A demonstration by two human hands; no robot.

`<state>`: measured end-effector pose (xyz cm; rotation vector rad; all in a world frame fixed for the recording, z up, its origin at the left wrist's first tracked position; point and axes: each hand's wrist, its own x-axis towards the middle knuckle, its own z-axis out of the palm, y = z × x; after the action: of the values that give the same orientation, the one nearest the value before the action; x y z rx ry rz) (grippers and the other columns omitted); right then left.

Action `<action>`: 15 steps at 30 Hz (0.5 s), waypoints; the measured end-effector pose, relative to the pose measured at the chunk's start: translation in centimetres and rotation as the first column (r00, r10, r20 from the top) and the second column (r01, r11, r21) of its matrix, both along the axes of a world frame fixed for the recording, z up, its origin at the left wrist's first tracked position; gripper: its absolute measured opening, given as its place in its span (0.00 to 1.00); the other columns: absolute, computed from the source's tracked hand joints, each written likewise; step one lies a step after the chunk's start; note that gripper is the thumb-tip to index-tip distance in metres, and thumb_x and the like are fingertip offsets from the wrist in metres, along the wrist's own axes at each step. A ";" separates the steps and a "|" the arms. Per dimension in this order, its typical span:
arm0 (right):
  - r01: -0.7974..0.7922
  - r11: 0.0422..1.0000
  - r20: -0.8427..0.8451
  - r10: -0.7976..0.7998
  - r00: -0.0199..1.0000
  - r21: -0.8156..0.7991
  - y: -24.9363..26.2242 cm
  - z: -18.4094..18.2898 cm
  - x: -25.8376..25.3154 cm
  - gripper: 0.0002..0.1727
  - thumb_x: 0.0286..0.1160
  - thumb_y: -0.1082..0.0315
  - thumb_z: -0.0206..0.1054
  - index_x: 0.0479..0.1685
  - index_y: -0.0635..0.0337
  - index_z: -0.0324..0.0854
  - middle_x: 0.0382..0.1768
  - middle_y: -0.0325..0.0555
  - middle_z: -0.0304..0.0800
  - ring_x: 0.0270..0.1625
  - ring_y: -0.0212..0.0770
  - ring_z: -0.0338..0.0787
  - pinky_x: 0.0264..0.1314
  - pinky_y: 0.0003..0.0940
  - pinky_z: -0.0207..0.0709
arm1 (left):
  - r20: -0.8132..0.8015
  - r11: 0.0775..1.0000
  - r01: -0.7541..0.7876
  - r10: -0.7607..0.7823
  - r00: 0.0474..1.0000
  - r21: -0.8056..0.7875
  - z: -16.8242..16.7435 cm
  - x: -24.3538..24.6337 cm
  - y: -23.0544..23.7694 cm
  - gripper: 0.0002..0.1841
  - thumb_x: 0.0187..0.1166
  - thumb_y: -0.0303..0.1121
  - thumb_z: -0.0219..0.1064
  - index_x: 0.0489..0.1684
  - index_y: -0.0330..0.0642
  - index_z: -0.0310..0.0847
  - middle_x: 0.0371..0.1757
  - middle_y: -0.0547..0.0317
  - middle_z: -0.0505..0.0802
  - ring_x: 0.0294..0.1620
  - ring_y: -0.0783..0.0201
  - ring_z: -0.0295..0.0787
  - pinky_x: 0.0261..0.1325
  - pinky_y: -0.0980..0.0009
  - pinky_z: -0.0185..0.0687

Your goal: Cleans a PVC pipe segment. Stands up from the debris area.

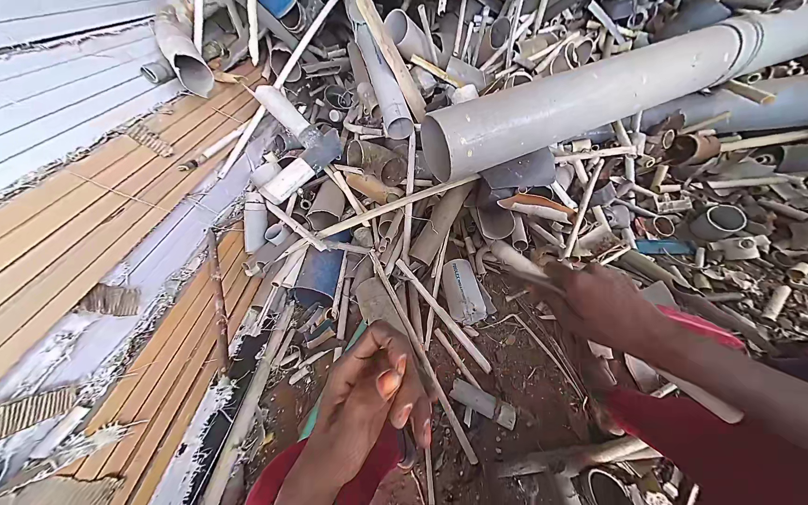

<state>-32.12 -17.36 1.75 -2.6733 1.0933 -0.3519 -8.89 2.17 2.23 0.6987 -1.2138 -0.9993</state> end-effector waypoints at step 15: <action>-0.287 0.741 0.294 0.545 0.786 -0.607 5.6 -0.7 -0.4 0.16 0.80 0.53 0.59 0.32 0.56 0.76 0.11 0.37 0.68 0.13 0.37 0.71 0.16 0.28 0.63 | 0.065 0.945 -0.327 0.328 0.943 -0.018 -0.8 -2.2 -1.9 0.18 0.73 0.32 0.52 0.10 0.59 0.75 0.12 0.85 0.70 0.14 0.89 0.62 0.20 0.88 0.53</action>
<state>-32.52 -11.73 1.08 -2.9354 0.2153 -1.2769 -11.11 0.26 1.48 0.9013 -1.1128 -0.6981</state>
